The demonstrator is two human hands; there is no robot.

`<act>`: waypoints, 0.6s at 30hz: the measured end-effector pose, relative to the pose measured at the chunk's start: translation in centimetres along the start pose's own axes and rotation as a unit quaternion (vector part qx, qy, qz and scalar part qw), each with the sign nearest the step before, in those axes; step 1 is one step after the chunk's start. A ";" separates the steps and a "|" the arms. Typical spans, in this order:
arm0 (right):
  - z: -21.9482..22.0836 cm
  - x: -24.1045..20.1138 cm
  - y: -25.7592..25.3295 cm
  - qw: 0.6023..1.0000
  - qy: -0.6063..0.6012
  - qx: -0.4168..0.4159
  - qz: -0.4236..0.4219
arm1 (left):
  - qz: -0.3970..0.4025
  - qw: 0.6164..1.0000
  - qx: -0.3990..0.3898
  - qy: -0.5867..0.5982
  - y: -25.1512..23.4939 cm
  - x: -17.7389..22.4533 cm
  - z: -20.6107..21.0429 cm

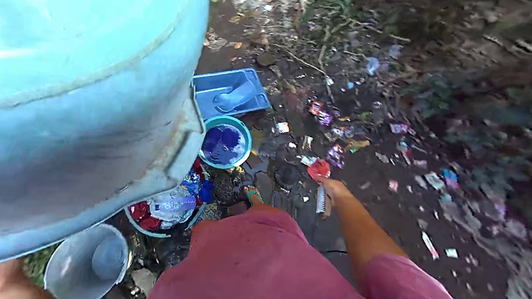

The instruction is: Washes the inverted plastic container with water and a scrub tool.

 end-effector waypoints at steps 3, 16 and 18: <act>-1.6 7.0 4.8 0.998 -0.044 0.019 0.027 | -0.104 0.991 -0.076 0.036 -0.7 -2.9 0.6; -6.6 19.8 13.5 0.979 -0.148 0.082 0.113 | -0.194 0.951 -0.154 -0.183 4.7 -13.5 0.6; -7.1 16.3 12.3 0.981 -0.160 0.077 0.081 | -0.213 0.945 -0.151 -0.198 6.6 -15.3 0.4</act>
Point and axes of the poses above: each hand's wrist, its own y-axis away from the middle knuckle, its own z-axis out of the palm, x = y × z, the point moved 3 cm from there along -y, towards the middle knuckle, and after that the axes turned 7 degrees about y, right-handed, at the moved point
